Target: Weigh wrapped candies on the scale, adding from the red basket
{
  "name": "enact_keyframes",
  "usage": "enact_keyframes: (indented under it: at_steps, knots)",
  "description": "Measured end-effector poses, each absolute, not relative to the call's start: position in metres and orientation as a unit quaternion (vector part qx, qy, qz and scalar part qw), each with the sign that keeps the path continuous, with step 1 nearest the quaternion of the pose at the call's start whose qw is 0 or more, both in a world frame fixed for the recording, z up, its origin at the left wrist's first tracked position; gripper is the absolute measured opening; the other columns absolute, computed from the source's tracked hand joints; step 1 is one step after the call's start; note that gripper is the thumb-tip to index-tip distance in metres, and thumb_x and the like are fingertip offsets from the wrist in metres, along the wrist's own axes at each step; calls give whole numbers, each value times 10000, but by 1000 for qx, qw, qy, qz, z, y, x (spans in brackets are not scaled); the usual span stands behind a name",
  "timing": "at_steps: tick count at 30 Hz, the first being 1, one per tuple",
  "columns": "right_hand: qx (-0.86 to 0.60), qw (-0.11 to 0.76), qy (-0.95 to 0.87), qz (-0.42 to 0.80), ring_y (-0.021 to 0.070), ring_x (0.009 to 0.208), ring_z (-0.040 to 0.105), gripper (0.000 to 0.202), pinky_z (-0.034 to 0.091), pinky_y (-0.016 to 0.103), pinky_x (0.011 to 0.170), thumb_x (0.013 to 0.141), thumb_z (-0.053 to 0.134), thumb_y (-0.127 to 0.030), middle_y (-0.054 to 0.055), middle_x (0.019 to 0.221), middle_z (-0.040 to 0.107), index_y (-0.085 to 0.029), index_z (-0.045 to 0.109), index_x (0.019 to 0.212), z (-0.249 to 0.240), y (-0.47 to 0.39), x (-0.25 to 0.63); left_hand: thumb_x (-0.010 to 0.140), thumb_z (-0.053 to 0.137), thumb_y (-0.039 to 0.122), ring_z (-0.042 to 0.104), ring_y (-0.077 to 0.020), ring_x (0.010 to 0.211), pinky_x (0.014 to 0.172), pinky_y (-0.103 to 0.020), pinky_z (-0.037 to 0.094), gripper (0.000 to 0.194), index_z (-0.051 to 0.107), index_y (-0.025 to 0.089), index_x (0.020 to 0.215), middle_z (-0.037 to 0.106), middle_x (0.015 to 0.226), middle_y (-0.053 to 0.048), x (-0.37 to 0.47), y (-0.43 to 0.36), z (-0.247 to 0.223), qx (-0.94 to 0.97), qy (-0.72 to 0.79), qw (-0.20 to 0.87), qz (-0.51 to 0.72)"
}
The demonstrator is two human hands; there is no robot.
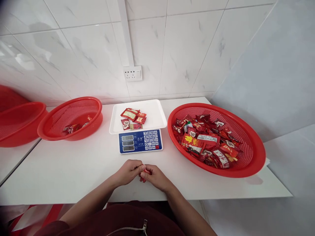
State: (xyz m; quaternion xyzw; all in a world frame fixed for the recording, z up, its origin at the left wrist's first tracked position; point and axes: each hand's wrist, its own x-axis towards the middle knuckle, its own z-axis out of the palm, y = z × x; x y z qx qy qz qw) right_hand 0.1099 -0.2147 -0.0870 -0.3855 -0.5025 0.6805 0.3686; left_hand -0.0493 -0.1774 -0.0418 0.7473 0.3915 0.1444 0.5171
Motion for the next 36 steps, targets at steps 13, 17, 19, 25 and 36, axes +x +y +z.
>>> enact_keyframes:
  at_steps: [13, 17, 19, 25, 36]
  knots:
    - [-368, 389, -499, 681, 179, 579, 522, 365, 429, 334, 608, 715, 646, -591, 33, 631, 600, -227, 632, 704, -99, -210, 112, 869, 374, 384, 560, -197, 695, 644, -314, 382, 351, 450, 201, 580, 614, 679, -65, -46, -185, -56, 797, 445, 364, 188]
    - [-355, 391, -502, 685, 152, 586, 537, 468, 440, 306, 608, 730, 600, -634, 17, 636, 595, -167, 618, 719, -102, -210, 112, 897, 359, 432, 571, -147, 599, 591, -263, 416, 393, 467, 198, 601, 618, 613, -17, -47, -181, -49, 746, 437, 472, 172]
    - [-349, 389, -503, 689, 144, 597, 549, 475, 446, 297, 615, 754, 576, -627, 16, 657, 600, -154, 622, 732, -102, -210, 112, 892, 376, 474, 579, -137, 575, 572, -248, 428, 410, 477, 191, 612, 616, 596, -3, -47, -179, -47, 713, 424, 532, 168]
    - [-337, 379, -495, 706, 132, 600, 569, 458, 456, 282, 617, 766, 591, -589, 17, 685, 609, -136, 658, 756, -101, -210, 113, 856, 442, 524, 567, -129, 554, 576, -247, 422, 435, 476, 178, 595, 595, 558, 10, -47, -179, -51, 627, 406, 643, 171]
    - [-340, 416, -444, 716, 122, 605, 565, 434, 437, 260, 591, 733, 638, -576, 0, 681, 590, -143, 654, 759, -106, -207, 111, 881, 411, 424, 552, -145, 595, 592, -260, 422, 375, 503, 193, 600, 598, 616, -7, -44, -175, -54, 732, 423, 499, 189]
